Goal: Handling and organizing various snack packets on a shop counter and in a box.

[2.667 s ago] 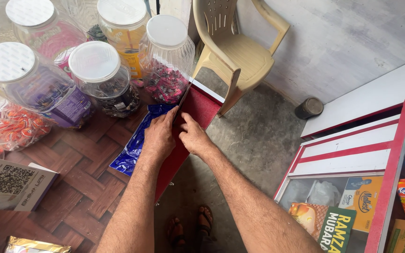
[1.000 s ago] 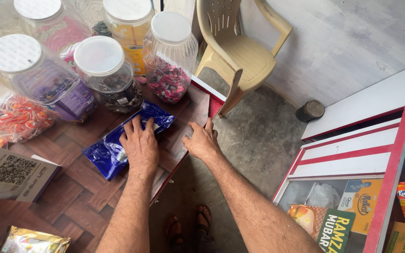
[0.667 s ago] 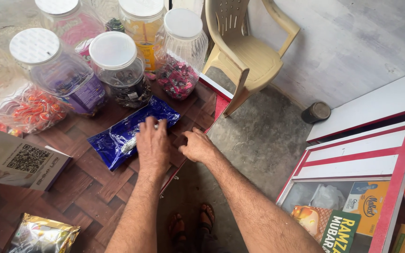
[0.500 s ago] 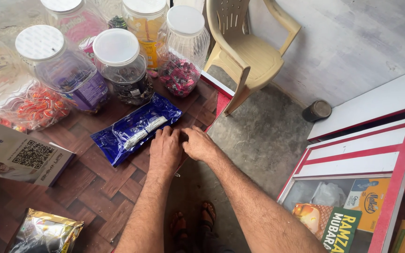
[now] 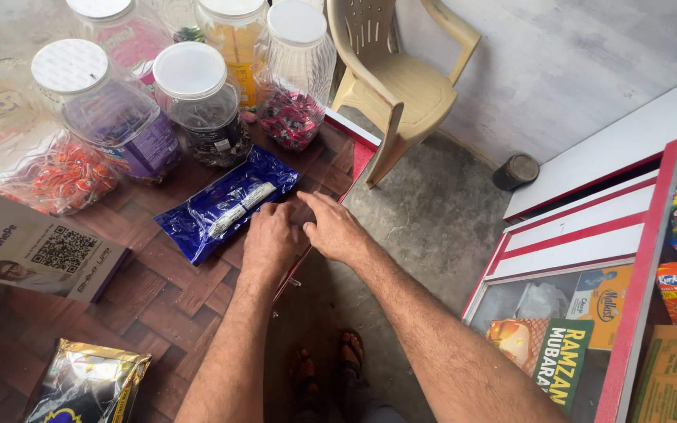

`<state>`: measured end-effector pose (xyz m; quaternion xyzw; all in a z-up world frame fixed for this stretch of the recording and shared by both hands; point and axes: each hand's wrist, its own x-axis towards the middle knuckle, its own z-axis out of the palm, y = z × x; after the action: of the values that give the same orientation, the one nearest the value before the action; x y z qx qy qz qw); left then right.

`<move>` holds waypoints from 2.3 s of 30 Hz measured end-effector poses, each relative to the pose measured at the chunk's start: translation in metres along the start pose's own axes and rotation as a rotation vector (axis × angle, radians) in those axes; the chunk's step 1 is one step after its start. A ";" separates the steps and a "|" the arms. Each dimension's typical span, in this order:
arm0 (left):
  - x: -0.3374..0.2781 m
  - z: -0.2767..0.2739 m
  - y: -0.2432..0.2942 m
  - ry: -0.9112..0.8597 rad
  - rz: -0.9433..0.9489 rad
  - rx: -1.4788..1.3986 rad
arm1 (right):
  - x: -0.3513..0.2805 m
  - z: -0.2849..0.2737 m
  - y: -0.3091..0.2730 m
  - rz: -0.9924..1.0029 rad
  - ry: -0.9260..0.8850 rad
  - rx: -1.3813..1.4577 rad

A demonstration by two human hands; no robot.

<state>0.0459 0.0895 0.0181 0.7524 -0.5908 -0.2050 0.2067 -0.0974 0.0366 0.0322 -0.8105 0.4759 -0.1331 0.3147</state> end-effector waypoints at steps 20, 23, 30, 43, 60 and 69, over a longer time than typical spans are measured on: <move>-0.052 -0.039 0.060 0.156 0.103 0.030 | -0.071 -0.055 -0.025 -0.085 0.048 -0.151; -0.065 -0.037 0.074 0.189 0.146 0.033 | -0.089 -0.064 -0.019 -0.103 0.069 -0.170; -0.098 -0.022 0.109 0.237 0.317 0.019 | -0.146 -0.088 -0.007 -0.074 0.126 -0.177; -0.148 0.008 0.178 -0.052 0.392 0.099 | -0.261 -0.115 0.008 0.200 0.218 -0.211; -0.225 0.010 0.210 -0.169 0.591 0.045 | -0.372 -0.112 -0.017 0.304 0.381 -0.230; -0.243 0.032 0.256 -0.179 0.687 0.076 | -0.411 -0.136 0.008 0.382 0.355 -0.220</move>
<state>-0.2310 0.2688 0.1489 0.4962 -0.8322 -0.1664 0.1830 -0.3836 0.3330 0.1655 -0.6995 0.6792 -0.1586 0.1559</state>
